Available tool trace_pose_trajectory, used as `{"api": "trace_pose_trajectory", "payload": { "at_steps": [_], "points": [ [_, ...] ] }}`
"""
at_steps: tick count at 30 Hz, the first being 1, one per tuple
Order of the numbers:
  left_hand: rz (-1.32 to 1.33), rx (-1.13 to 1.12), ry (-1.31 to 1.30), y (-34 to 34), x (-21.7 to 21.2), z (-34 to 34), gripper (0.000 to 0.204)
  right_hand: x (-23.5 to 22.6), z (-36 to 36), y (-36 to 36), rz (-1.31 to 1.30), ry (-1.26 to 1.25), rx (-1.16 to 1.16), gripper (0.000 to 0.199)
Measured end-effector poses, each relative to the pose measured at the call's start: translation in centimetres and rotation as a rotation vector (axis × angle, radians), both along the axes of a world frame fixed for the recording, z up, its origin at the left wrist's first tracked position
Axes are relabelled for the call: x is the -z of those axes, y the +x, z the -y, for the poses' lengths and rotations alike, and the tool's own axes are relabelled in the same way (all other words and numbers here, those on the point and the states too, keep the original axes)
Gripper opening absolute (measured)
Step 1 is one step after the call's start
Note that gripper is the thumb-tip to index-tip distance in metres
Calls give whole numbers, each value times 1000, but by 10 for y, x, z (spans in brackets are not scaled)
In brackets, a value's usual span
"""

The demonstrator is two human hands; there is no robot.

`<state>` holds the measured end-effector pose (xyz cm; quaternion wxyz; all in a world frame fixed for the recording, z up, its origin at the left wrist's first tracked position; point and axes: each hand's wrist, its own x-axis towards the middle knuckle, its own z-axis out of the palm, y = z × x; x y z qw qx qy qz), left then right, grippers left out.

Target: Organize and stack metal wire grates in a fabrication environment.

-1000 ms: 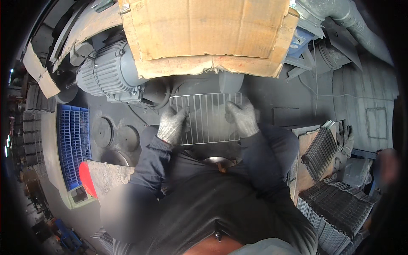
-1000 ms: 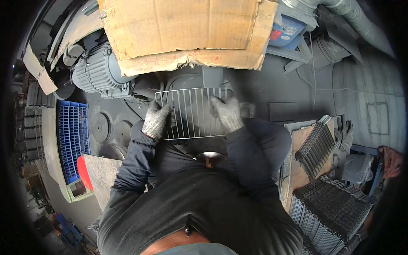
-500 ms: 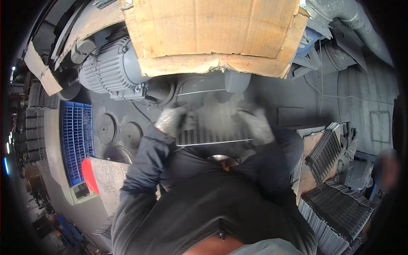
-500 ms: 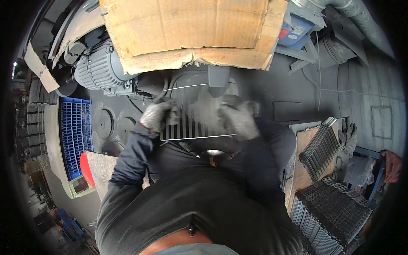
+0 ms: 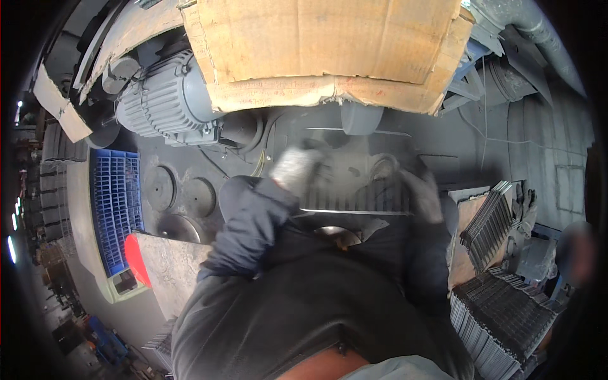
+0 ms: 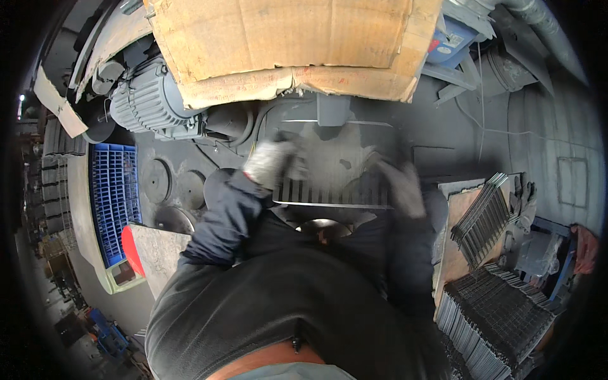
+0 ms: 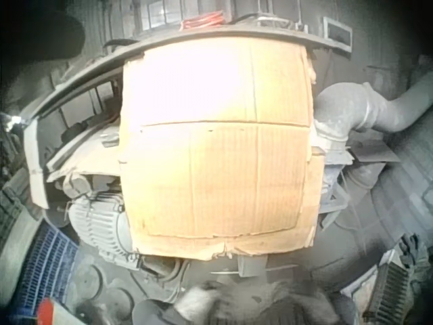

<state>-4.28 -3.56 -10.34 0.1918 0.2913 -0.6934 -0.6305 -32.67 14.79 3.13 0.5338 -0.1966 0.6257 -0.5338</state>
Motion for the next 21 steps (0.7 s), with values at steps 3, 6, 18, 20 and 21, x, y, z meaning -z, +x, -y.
{"api": "trace_pose_trajectory", "payload": {
  "at_steps": [3, 6, 18, 20, 21],
  "points": [
    [-32, -448, 992, 71, -103, 25, 26, 8, 56, 67, 72, 103, -161, 33],
    [0, -612, 702, 132, -152, 11, 20, 10, 73, 126, 238, -146, -220, 34],
    [-94, -611, 564, 120, -195, -104, 23, -14, -17, 124, 30, -205, -208, 34],
    [-64, -565, 504, 107, -205, -111, 23, -22, -33, 112, -71, -213, -206, 35],
    [-68, -549, 502, 100, -211, -113, 23, -25, -40, 107, -51, -203, -186, 35]
  ]
}}
